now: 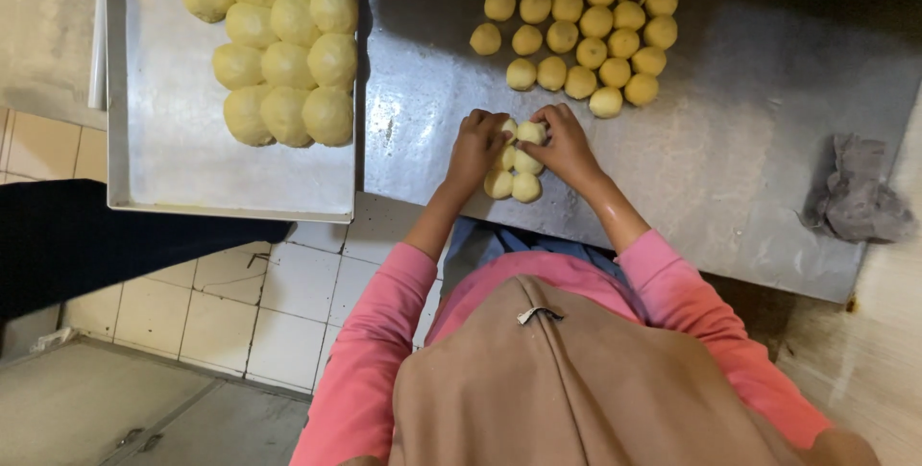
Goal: Shaping dough balls into clusters and placing them onto baking trays in a bakery.
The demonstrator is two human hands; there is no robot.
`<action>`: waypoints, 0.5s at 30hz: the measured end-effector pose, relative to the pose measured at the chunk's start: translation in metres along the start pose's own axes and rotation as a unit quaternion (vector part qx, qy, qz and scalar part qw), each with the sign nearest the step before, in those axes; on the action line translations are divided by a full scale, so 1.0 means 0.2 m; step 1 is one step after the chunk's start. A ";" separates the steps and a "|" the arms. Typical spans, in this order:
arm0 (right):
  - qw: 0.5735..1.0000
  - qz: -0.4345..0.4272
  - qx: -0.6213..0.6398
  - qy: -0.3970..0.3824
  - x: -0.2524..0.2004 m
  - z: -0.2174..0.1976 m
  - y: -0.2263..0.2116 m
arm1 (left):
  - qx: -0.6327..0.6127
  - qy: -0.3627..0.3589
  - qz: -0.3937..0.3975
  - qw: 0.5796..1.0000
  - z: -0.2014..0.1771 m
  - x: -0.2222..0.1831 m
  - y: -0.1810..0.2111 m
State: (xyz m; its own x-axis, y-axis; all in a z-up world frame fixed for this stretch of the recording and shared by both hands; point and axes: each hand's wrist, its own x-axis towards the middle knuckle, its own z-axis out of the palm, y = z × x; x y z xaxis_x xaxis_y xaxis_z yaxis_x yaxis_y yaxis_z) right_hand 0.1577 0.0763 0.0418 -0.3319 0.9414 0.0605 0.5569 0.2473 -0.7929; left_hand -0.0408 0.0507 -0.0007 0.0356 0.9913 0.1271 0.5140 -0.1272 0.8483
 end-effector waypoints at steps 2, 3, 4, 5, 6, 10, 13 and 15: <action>0.998 0.057 0.026 -0.024 -0.01 -0.02 -0.03 | 0.044 -0.027 0.014 0.999 -0.02 -0.01 0.05; 0.998 0.057 0.026 -0.027 -0.03 -0.03 -0.03 | 0.044 -0.026 0.011 0.999 -0.02 -0.02 0.04; 1.000 0.019 -0.018 0.010 -0.04 -0.04 -0.02 | 0.047 -0.033 0.025 0.998 -0.02 -0.02 0.03; 0.997 -0.019 -0.061 0.047 -0.05 -0.05 -0.02 | 0.049 -0.039 0.039 0.997 -0.02 -0.01 0.02; 0.997 -0.019 -0.063 0.049 -0.06 -0.03 -0.05 | 0.048 -0.040 0.041 0.997 -0.05 -0.01 0.07; 0.985 -0.054 0.089 0.139 -0.10 0.10 -0.08 | -0.095 -0.009 0.045 0.994 -0.08 -0.04 0.15; 0.980 -0.048 0.123 0.148 -0.16 0.21 -0.09 | -0.149 0.000 0.037 0.988 0.01 -0.10 0.11; 0.980 -0.049 0.110 0.159 -0.17 0.26 -0.12 | -0.164 0.012 0.041 0.986 0.07 -0.14 0.10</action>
State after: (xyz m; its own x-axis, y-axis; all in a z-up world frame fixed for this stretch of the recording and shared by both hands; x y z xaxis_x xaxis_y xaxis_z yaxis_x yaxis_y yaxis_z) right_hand 0.1161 0.0269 0.0282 -0.1029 0.9479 0.3014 0.3445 0.3182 -0.8832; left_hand -0.0202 0.0214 0.0051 0.0430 0.9767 0.2101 0.2054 -0.2144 0.9549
